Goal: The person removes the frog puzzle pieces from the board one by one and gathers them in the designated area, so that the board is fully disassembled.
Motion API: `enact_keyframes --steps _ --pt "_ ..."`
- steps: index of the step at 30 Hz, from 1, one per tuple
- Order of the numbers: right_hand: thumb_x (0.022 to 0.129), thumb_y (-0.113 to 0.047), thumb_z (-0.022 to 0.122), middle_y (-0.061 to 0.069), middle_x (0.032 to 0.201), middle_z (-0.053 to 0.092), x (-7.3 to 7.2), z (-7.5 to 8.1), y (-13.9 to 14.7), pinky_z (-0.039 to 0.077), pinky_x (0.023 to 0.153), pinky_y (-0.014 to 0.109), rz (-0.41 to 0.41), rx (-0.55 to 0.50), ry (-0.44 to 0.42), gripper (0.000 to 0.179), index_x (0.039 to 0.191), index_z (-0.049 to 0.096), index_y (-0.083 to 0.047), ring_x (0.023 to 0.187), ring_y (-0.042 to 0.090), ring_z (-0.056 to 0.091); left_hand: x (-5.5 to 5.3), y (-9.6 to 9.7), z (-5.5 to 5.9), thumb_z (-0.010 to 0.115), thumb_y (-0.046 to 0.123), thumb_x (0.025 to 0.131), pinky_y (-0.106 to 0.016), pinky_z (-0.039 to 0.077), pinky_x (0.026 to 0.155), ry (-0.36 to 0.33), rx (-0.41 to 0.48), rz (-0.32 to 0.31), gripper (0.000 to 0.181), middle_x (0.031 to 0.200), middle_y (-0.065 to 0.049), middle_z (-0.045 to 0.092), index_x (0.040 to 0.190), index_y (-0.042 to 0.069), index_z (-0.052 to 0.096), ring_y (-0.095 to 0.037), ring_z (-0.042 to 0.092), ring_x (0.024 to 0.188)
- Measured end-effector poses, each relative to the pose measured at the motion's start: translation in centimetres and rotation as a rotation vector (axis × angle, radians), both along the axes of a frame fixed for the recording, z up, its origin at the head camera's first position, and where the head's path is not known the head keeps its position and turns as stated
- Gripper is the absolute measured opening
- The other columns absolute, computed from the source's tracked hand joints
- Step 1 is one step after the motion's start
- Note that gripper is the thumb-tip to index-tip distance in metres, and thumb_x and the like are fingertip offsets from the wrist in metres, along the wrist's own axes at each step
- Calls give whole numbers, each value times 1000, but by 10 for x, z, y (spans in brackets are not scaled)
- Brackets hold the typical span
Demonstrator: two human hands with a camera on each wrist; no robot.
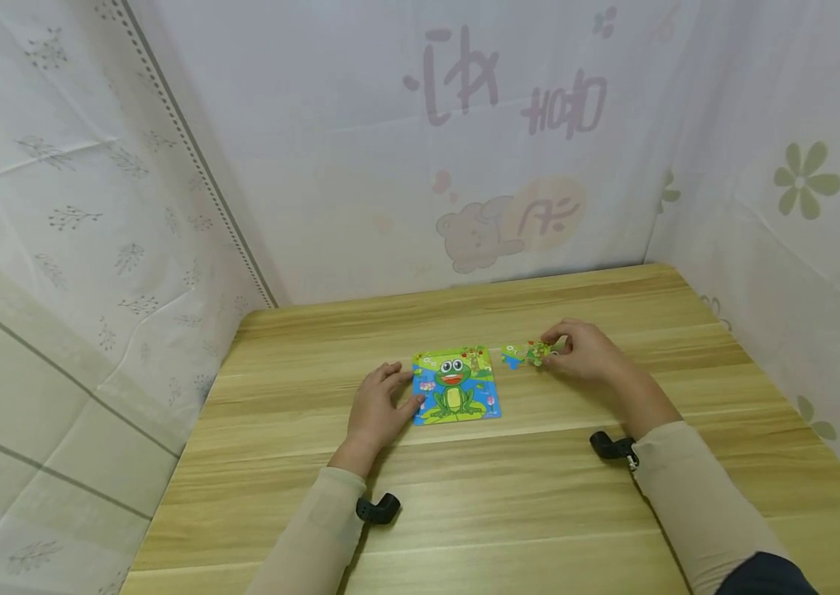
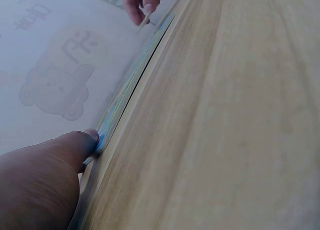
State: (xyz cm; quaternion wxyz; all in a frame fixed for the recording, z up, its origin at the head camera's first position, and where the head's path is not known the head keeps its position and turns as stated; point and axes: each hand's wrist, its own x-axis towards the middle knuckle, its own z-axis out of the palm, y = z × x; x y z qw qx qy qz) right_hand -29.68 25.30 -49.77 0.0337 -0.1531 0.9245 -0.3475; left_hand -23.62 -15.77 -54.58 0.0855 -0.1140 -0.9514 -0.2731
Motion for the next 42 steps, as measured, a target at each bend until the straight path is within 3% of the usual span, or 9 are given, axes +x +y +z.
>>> enact_keyframes --steps 12,18,27,42 --pt "93 -20 81 11 112 64 6 6 32 47 66 35 -65 -3 -38 36 126 71 -7 85 24 53 0 -1 0 77 47 95 -51 31 124 -10 11 3 53 157 -5 50 139 19 68 -31 39 150" --pt "96 -31 78 14 105 60 10 6 43 50 68 37 -135 -23 -121 38 129 67 -14 88 27 56 1 0 1 78 46 95 -52 31 124 -8 12 2 53 157 -5 51 139 19 69 -32 39 149" --pt "96 -34 77 18 110 59 17 5 59 55 68 39 -213 -72 -237 41 131 62 -17 89 31 60 0 0 -1 77 46 95 -51 31 124 -1 8 7 52 156 -4 51 139 20 69 -31 39 150" --pt "91 -18 82 11 96 64 7 -4 74 49 69 36 -141 -1 -107 34 122 71 -9 85 26 58 -1 -1 -1 76 49 95 -49 29 125 -26 3 8 54 157 -3 50 140 21 68 -29 37 151"
